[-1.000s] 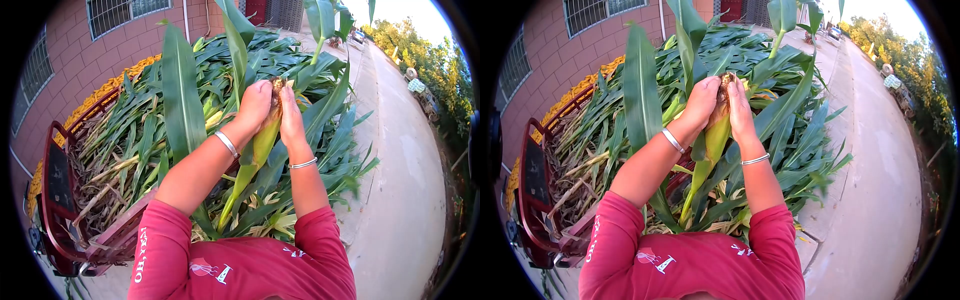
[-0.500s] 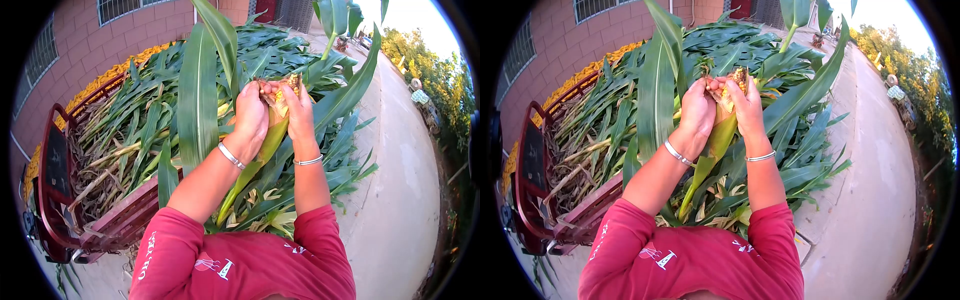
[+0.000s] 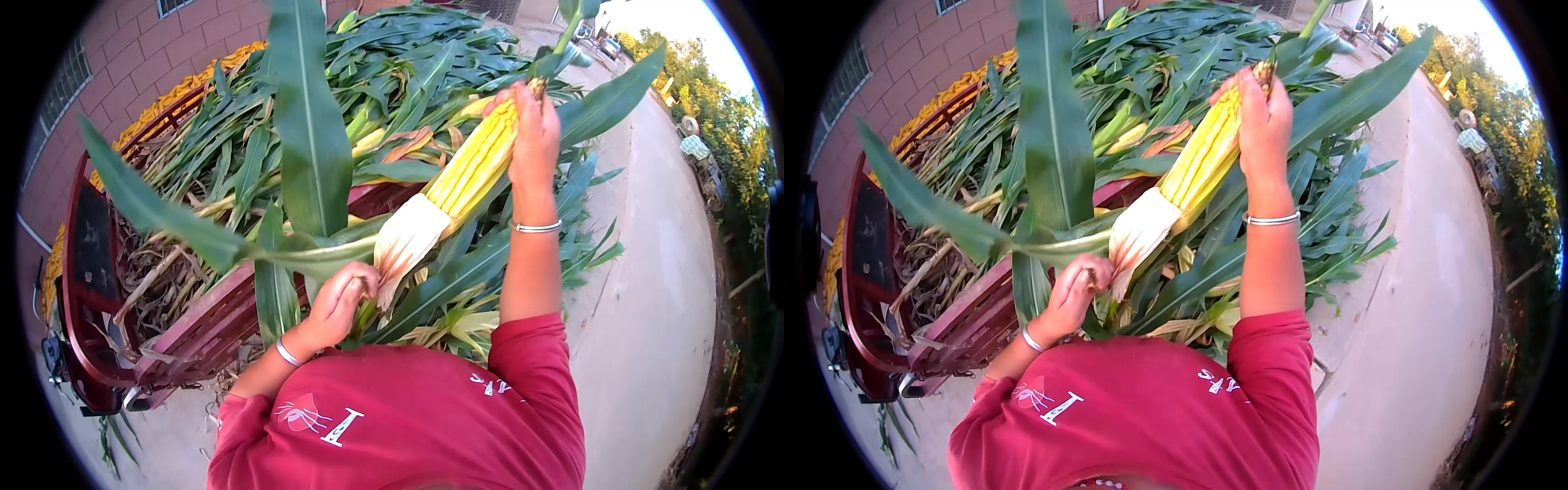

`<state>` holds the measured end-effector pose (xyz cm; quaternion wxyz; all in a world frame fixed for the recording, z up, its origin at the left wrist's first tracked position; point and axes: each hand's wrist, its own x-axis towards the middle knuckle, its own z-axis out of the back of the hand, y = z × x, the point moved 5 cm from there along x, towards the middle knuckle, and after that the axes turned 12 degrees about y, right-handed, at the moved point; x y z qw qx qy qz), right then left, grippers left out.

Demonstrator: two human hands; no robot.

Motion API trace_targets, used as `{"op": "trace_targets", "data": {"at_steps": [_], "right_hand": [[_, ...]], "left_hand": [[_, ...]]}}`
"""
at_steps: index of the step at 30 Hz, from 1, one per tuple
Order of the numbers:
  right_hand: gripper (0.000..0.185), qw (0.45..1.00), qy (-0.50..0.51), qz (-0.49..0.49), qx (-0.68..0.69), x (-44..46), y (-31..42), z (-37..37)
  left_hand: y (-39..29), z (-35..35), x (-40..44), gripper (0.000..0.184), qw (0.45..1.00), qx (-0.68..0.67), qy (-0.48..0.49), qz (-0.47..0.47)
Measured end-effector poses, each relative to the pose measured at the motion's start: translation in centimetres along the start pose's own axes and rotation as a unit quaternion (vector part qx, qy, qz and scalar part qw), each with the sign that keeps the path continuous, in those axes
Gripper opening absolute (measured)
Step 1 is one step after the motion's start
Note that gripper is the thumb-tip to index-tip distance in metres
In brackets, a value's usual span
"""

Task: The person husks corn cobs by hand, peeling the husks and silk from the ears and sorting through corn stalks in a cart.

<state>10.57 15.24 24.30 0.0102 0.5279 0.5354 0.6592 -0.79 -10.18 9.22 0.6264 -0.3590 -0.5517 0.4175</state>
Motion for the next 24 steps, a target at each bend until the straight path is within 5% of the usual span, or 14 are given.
{"op": "trace_targets", "data": {"at_steps": [5,11,13,15,19,21,24], "right_hand": [[0.025,0.998,0.040,0.029,-0.035,0.6,1.3,-3.5],[0.023,0.995,0.097,0.010,-0.015,1.1,1.2,-5.4],[0.030,0.991,0.127,0.019,0.027,1.6,1.1,-5.5],[0.038,0.951,0.210,-0.002,0.229,1.9,0.4,-6.1],[0.054,0.969,0.196,0.049,0.140,1.4,-0.4,-6.2],[0.058,0.969,0.183,0.041,0.159,0.5,-1.2,-6.7],[0.075,0.992,0.081,-0.053,0.086,-1.2,-3.5,-7.3]], "left_hand": [[-0.2,0.5,-3.6,0.020,0.994,0.053,-0.001,-0.090],[0.0,1.5,-4.5,0.022,0.996,0.048,-0.021,-0.075],[-0.3,1.7,-4.4,0.023,0.998,0.029,-0.017,-0.055],[-1.1,2.2,-4.2,0.023,0.998,0.050,-0.014,-0.047],[-4.0,2.8,-3.3,0.022,0.997,0.069,0.002,-0.035],[-7.0,2.8,-2.1,0.022,0.988,0.108,0.039,-0.103],[-9.4,2.5,-0.2,0.022,0.978,0.133,0.059,-0.148]]}}
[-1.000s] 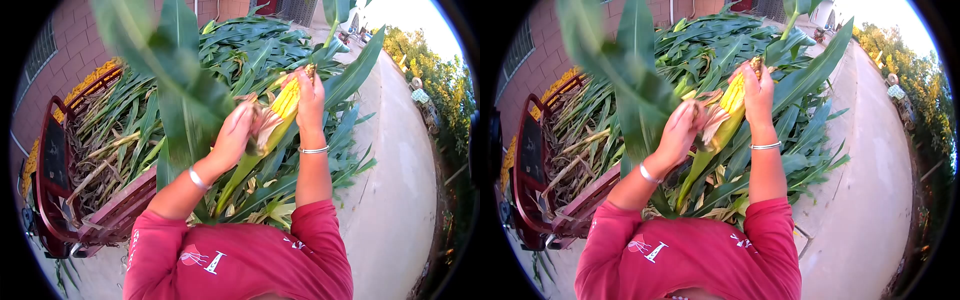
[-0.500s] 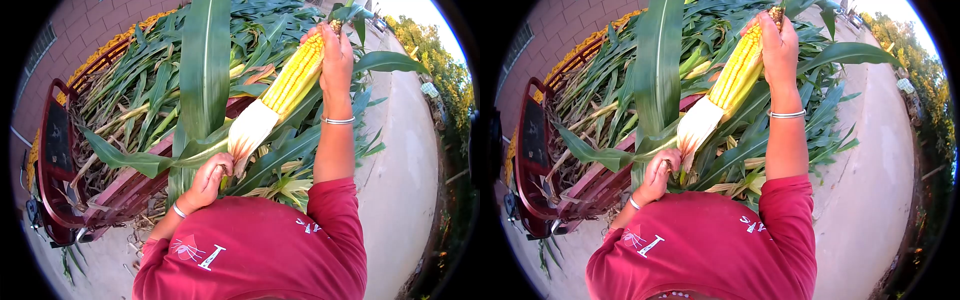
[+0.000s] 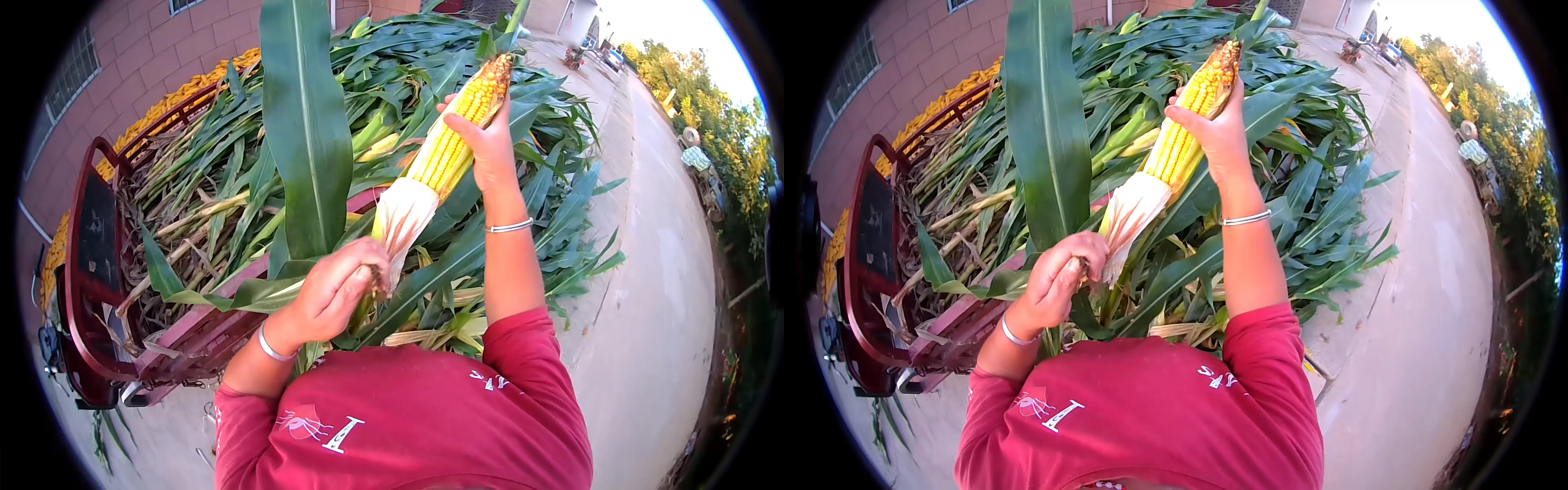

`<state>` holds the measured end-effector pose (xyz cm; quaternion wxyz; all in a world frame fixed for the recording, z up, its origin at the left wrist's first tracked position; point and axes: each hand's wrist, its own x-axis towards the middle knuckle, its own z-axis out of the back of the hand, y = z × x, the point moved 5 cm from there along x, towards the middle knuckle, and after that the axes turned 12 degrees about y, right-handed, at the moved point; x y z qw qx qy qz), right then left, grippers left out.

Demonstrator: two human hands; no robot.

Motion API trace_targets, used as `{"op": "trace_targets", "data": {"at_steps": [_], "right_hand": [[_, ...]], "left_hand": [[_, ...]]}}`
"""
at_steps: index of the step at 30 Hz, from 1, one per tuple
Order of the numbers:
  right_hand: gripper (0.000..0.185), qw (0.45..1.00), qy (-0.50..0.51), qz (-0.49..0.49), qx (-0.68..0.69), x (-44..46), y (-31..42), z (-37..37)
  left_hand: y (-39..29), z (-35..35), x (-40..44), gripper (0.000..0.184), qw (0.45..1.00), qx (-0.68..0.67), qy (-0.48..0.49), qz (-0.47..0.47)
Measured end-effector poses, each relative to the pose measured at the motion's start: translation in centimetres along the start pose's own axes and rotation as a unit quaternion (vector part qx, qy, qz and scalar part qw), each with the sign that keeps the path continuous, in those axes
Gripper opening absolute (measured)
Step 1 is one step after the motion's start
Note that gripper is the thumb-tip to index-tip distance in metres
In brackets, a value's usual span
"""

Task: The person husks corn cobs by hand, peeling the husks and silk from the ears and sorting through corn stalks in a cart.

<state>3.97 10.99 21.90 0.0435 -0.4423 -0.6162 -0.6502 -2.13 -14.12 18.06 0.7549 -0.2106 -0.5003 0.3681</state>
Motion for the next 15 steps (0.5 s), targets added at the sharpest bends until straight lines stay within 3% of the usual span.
{"op": "trace_targets", "data": {"at_steps": [3,4,5,7,9,10,12,13,15], "right_hand": [[0.069,0.997,-0.067,0.021,-0.043,-0.6,0.1,-0.2],[0.059,0.995,-0.079,0.039,-0.043,-0.7,0.1,-0.2],[0.059,0.995,-0.081,0.040,-0.042,-1.0,0.0,0.0],[0.057,0.996,-0.078,0.035,-0.029,-1.1,0.2,0.5],[0.055,0.995,-0.089,0.040,-0.025,-1.3,0.6,0.5],[0.059,0.995,-0.085,0.037,-0.022,-1.1,0.6,0.3],[0.062,0.997,-0.067,0.032,-0.024,-1.0,1.0,-0.5],[0.062,0.997,-0.066,0.033,-0.024,-0.9,1.0,-0.8],[0.061,0.996,-0.068,0.046,-0.035,-0.8,1.2,-1.2]], "left_hand": [[0.7,0.6,1.2,0.022,0.997,-0.068,0.001,-0.037],[1.1,1.0,1.5,0.029,0.996,-0.081,-0.003,-0.032],[1.3,1.1,1.6,0.039,0.995,-0.094,-0.006,-0.028],[0.9,0.8,1.5,0.094,1.000,-0.010,0.015,-0.009],[1.2,1.0,1.1,0.085,0.979,0.199,0.021,0.038],[2.2,0.8,1.3,0.085,0.979,0.198,0.025,0.037],[4.0,0.6,2.6,0.058,0.968,0.250,-0.011,-0.022],[3.9,0.8,3.9,0.058,0.968,0.251,-0.011,-0.023],[2.8,0.0,6.8,0.027,0.989,0.089,0.062,-0.103]]}}
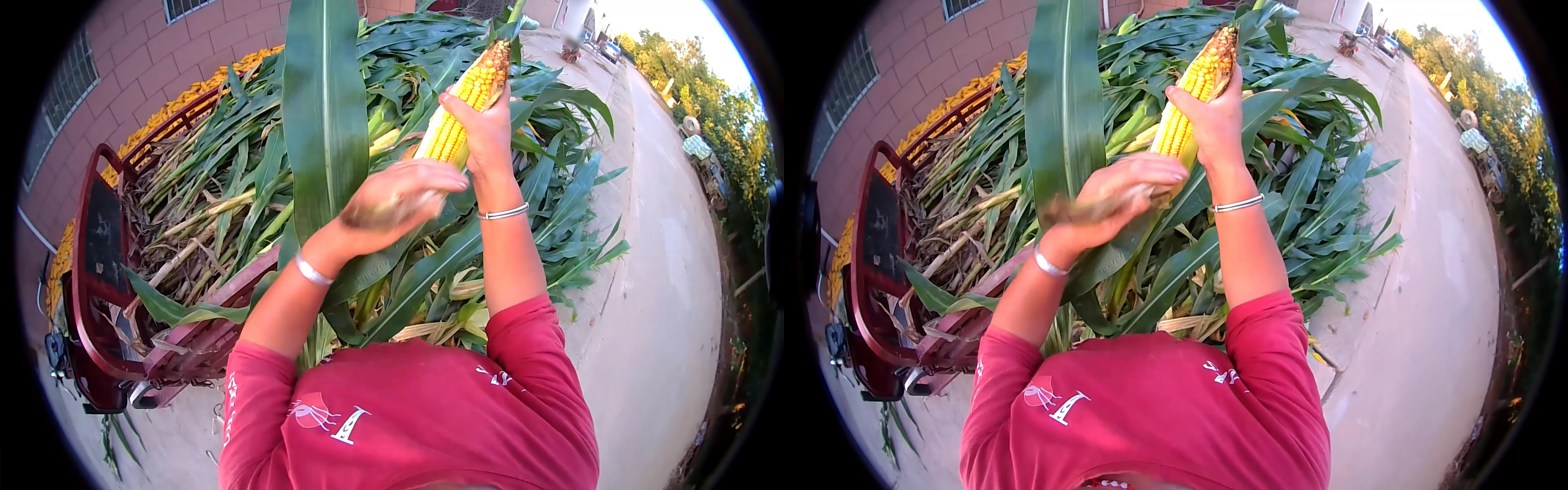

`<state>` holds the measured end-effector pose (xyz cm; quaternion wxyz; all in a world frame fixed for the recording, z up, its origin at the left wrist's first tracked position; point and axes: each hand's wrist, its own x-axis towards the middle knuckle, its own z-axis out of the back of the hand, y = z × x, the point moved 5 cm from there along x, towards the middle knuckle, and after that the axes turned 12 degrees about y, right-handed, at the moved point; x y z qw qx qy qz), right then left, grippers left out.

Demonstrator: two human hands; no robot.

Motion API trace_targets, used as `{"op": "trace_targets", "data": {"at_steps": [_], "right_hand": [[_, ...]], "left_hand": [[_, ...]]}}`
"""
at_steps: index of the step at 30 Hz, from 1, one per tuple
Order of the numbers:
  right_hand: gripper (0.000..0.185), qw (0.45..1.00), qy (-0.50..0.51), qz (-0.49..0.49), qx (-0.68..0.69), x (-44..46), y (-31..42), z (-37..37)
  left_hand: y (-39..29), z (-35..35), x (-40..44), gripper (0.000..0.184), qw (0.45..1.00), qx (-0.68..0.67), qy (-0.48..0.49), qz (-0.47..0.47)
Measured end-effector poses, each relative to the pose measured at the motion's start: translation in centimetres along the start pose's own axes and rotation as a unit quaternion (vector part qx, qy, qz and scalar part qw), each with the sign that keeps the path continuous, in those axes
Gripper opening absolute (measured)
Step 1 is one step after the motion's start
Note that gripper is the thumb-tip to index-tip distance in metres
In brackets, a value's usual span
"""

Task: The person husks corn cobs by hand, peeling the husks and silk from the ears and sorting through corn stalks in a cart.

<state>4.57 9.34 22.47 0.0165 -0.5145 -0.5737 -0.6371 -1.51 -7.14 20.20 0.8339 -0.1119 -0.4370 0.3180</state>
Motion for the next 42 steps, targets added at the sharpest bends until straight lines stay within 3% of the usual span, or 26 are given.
{"op": "trace_targets", "data": {"at_steps": [1,2,3,5,6,7,8,11,13,14,16,20,22,25,28,29,33,40,42], "right_hand": [[0.061,1.000,-0.006,0.002,-0.007,-0.1,0.2,-0.1],[0.061,1.000,-0.006,0.005,-0.007,0.0,0.3,-0.1],[0.061,0.999,-0.025,0.014,-0.041,0.0,0.3,0.1],[0.062,0.996,-0.047,0.020,-0.078,-0.1,0.3,0.8],[0.060,0.993,-0.058,0.033,-0.099,-0.1,0.4,1.4],[0.059,0.989,-0.070,0.048,-0.120,0.0,0.4,1.8],[0.059,0.990,-0.071,0.039,-0.119,-0.1,0.6,1.8],[0.058,0.989,-0.027,0.042,-0.141,0.0,2.1,0.7],[0.059,0.988,-0.038,0.031,-0.144,-0.6,1.8,1.0],[0.060,0.988,-0.049,0.026,-0.146,-0.5,1.9,1.2],[0.062,0.989,-0.035,0.013,-0.142,-0.8,2.6,1.2],[0.057,0.976,0.188,0.042,0.100,0.1,4.6,0.1],[0.067,0.956,0.223,0.024,0.188,1.8,4.9,0.5],[0.058,0.927,0.263,-0.013,0.268,4.1,4.1,1.1],[0.053,0.895,0.265,-0.012,0.360,4.5,3.4,0.7],[0.045,0.919,0.217,-0.019,0.327,4.2,3.6,0.6],[0.040,0.903,0.218,0.000,0.371,4.3,3.9,1.1],[0.028,0.890,0.194,-0.056,0.409,3.9,4.6,2.4],[0.027,0.895,0.137,-0.085,0.417,3.7,4.5,2.6]], "left_hand": [[1.2,-0.2,0.5,0.014,0.997,-0.034,-0.025,0.059],[2.2,-0.4,0.5,0.020,0.957,-0.245,-0.122,0.097],[3.5,-0.4,0.2,0.022,0.924,-0.355,-0.127,0.058],[5.1,-1.8,-2.4,0.026,0.902,-0.375,-0.175,0.123],[4.2,-3.8,-5.2,0.027,0.908,-0.280,-0.219,0.223],[2.0,-4.7,-7.1,0.028,0.900,-0.239,-0.258,0.256],[3.2,-6.0,-10.1,0.029,0.918,-0.290,-0.207,0.173],[-0.2,-6.1,-10.6,0.022,0.945,-0.190,-0.171,0.205],[-1.9,-5.4,-8.9,0.013,0.992,0.011,-0.110,0.056],[-1.8,-5.7,-8.7,0.011,0.986,-0.054,-0.124,0.097],[-2.1,-5.7,-8.5,0.012,0.994,-0.027,-0.091,0.060],[-2.9,-5.3,-8.3,0.018,0.989,-0.067,-0.087,0.099],[-2.0,-5.6,-8.8,0.021,0.987,-0.104,-0.070,0.104],[-1.7,-5.8,-9.1,0.023,0.984,-0.120,-0.071,0.111],[-2.0,-5.8,-8.5,0.024,0.985,-0.136,-0.055,0.095],[-1.9,-5.7,-8.4,0.025,0.985,-0.140,-0.048,0.093],[-2.2,-5.8,-8.2,0.032,0.984,-0.145,-0.055,0.093],[-2.8,-5.9,-7.5,0.044,0.985,-0.139,-0.058,0.083],[-3.1,-5.8,-7.2,0.046,0.986,-0.142,-0.062,0.067]]}}
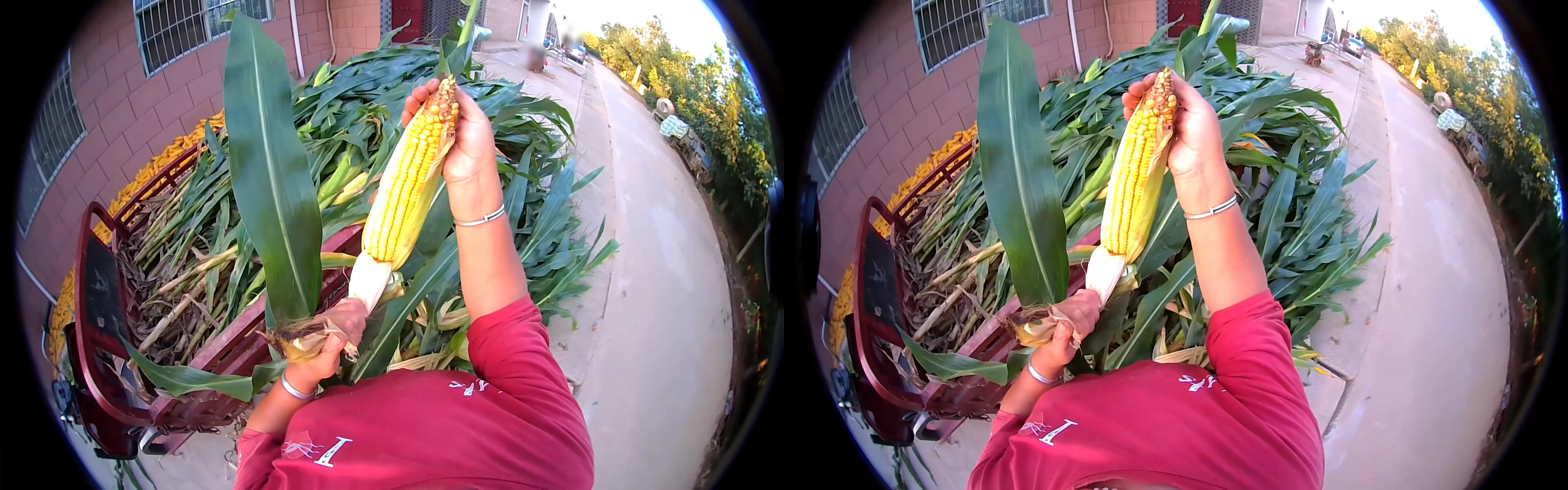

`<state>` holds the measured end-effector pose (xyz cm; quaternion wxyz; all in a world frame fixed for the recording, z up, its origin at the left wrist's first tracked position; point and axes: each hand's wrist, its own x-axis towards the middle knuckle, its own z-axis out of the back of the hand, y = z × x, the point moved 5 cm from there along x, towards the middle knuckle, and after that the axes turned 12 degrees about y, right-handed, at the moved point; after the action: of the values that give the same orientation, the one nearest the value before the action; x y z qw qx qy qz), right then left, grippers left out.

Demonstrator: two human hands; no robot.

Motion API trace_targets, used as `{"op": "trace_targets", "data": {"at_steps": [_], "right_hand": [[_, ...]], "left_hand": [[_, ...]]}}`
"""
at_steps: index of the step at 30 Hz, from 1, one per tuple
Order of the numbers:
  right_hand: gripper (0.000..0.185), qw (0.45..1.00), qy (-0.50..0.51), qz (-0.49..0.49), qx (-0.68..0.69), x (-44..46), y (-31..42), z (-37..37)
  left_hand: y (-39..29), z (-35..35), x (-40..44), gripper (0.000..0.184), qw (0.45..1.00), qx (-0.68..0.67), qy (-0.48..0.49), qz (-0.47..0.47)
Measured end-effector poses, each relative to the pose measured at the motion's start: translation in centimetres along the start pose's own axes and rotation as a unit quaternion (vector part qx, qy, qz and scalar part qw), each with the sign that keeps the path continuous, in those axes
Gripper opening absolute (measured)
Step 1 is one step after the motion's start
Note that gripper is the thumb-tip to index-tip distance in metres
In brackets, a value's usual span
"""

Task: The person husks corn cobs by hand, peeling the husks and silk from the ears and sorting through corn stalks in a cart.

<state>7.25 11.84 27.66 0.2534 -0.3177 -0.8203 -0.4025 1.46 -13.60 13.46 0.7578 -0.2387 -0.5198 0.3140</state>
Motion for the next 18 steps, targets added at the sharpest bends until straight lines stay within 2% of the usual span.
{"op": "trace_targets", "data": {"at_steps": [2,4,6,8,9,11,12,14,15,16,18], "right_hand": [[0.026,0.999,-0.018,0.003,0.038,-0.1,-0.3,0.4],[0.026,0.992,-0.092,0.029,0.085,-0.3,-0.5,1.3],[0.025,0.991,-0.092,0.040,0.087,-0.5,-0.5,2.4],[0.023,0.990,-0.007,0.045,0.137,-0.5,-0.7,4.0],[0.023,0.989,-0.006,0.048,0.139,-0.6,-0.9,4.4],[0.022,0.953,-0.205,0.127,0.182,-1.9,-1.5,6.0],[0.022,0.953,-0.202,0.130,0.185,-2.5,-1.5,5.8],[0.027,0.936,-0.040,0.244,0.249,-4.2,-0.5,2.8],[0.030,0.940,-0.144,0.270,0.152,-5.5,-0.1,2.1],[0.030,0.938,-0.144,0.273,0.155,-6.7,-0.2,1.6],[0.032,0.930,-0.217,0.281,-0.090,-10.1,0.3,0.8]], "left_hand": [[-0.3,0.0,0.1,0.049,1.000,0.006,-0.007,-0.003],[-0.2,-0.1,0.0,0.050,1.000,0.000,-0.026,-0.008],[0.3,-0.1,-0.1,0.051,0.998,-0.037,-0.043,-0.021],[0.3,-0.2,0.1,0.051,0.999,-0.035,-0.031,-0.023],[0.3,-0.1,0.3,0.051,0.998,-0.033,-0.051,-0.021],[1.0,0.3,0.0,0.050,0.994,-0.067,-0.084,-0.015],[1.1,0.5,0.0,0.050,0.995,-0.063,-0.081,-0.014],[1.3,0.9,0.2,0.050,0.993,-0.081,-0.082,0.004],[1.3,0.8,0.5,0.054,0.990,-0.089,-0.109,0.027],[1.4,1.0,0.9,0.054,0.981,-0.131,-0.138,0.031],[1.7,1.9,0.9,0.055,0.959,-0.216,-0.179,0.039]]}}
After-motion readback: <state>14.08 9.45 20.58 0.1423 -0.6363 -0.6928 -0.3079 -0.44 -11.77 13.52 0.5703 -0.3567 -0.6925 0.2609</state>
